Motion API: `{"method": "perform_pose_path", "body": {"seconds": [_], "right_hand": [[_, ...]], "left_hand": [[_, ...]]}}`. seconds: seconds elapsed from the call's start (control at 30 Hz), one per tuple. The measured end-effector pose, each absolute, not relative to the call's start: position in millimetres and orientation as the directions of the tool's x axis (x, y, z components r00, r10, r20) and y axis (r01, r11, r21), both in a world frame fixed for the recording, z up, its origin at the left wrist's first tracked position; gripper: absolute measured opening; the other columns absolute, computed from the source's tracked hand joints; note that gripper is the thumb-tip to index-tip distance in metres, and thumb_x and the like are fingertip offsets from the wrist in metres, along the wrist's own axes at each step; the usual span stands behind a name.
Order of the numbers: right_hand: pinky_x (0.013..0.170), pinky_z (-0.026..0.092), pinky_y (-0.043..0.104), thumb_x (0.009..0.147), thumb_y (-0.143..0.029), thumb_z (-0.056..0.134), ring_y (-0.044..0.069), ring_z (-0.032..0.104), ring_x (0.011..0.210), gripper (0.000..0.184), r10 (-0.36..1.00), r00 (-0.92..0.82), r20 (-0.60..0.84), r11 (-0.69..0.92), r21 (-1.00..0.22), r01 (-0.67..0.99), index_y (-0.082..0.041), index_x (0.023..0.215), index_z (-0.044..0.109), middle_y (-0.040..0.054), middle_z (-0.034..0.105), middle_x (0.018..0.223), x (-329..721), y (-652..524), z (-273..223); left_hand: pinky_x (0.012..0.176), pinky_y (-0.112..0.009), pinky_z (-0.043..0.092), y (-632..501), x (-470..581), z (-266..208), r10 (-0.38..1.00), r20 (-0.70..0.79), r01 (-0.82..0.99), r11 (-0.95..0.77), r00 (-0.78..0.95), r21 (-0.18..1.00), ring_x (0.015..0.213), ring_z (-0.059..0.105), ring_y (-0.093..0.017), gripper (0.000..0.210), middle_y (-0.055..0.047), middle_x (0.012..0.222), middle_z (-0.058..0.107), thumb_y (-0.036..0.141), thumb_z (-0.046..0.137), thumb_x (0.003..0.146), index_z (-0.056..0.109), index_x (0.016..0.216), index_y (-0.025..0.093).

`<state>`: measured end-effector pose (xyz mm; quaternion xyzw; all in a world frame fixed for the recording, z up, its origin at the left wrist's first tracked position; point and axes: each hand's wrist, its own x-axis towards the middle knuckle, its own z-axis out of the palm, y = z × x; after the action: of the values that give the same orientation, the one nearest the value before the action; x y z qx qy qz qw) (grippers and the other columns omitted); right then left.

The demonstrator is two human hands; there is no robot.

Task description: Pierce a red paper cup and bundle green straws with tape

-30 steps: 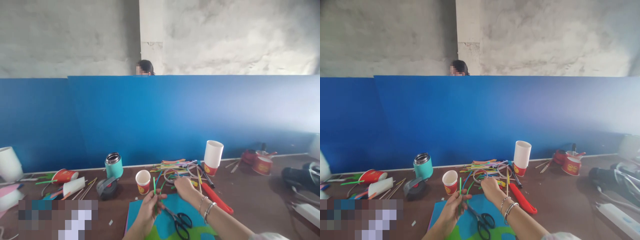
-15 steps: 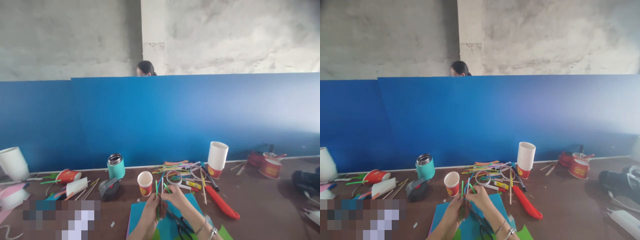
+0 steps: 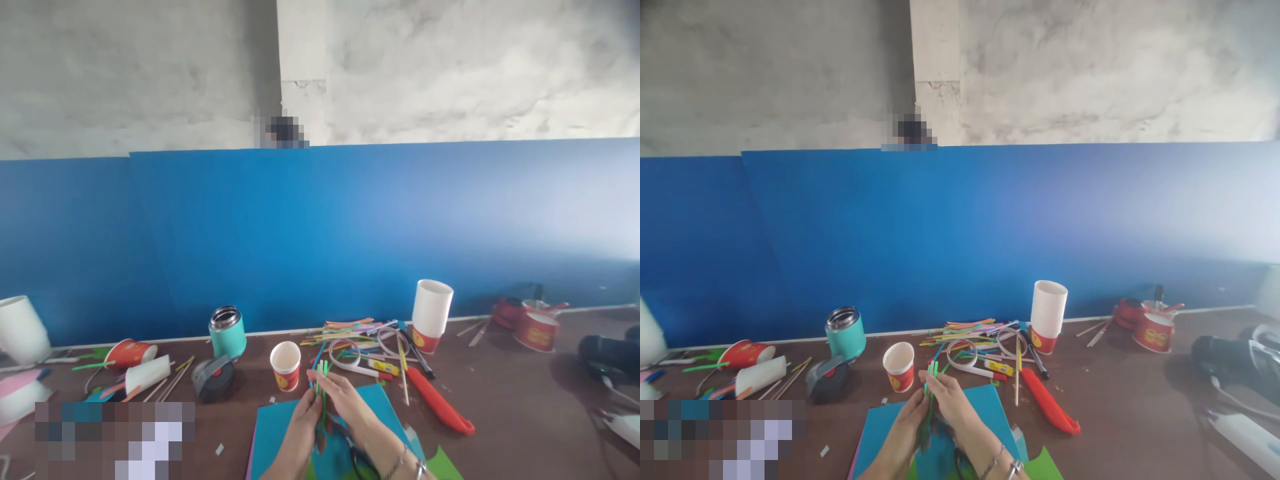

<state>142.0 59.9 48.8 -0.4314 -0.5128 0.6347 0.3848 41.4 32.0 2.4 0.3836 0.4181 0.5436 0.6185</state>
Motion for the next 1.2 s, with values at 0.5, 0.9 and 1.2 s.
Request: {"method": "perform_pose_path", "body": {"seconds": [0.5,0.9,1.2], "right_hand": [[0.061,0.049,0.031,0.059,-0.056,0.073,0.024,0.064,0.076,0.055,0.947,-0.31,0.086,0.025,-0.981,-0.194,-0.015,0.095,0.07,0.0097,0.07,0.078,145.5,67.9,59.6],[0.058,0.048,0.029,0.059,-0.054,0.073,0.015,0.059,0.055,0.051,0.931,-0.358,0.066,0.007,-0.986,-0.164,-0.013,0.09,0.073,0.0097,0.072,0.076,144.6,67.9,53.3],[0.047,0.039,0.024,0.061,-0.055,0.071,0.011,0.052,0.046,0.049,0.957,-0.288,0.029,-0.01,-0.991,-0.132,-0.011,0.081,0.071,0.0075,0.069,0.064,140.5,68.6,51.2]], "left_hand": [[0.03,-0.02,0.025,25.4,42.5,17.5,0.976,-0.103,-0.476,0.183,0.19,0.86,0.031,0.035,-0.005,0.052,0.009,0.049,0.045,0.064,0.066,0.062,0.05,0.082,0.019],[0.032,-0.02,0.019,17.2,40.0,31.8,0.972,-0.138,-0.431,0.208,0.188,0.878,0.033,0.03,-0.003,0.048,0.009,0.051,0.042,0.063,0.066,0.063,0.046,0.073,0.021],[0.033,-0.02,0.018,25.0,39.7,18.6,0.978,-0.108,-0.355,0.166,0.176,0.92,0.03,0.031,-0.005,0.045,0.008,0.048,0.043,0.062,0.065,0.064,0.05,0.07,0.02]]}}
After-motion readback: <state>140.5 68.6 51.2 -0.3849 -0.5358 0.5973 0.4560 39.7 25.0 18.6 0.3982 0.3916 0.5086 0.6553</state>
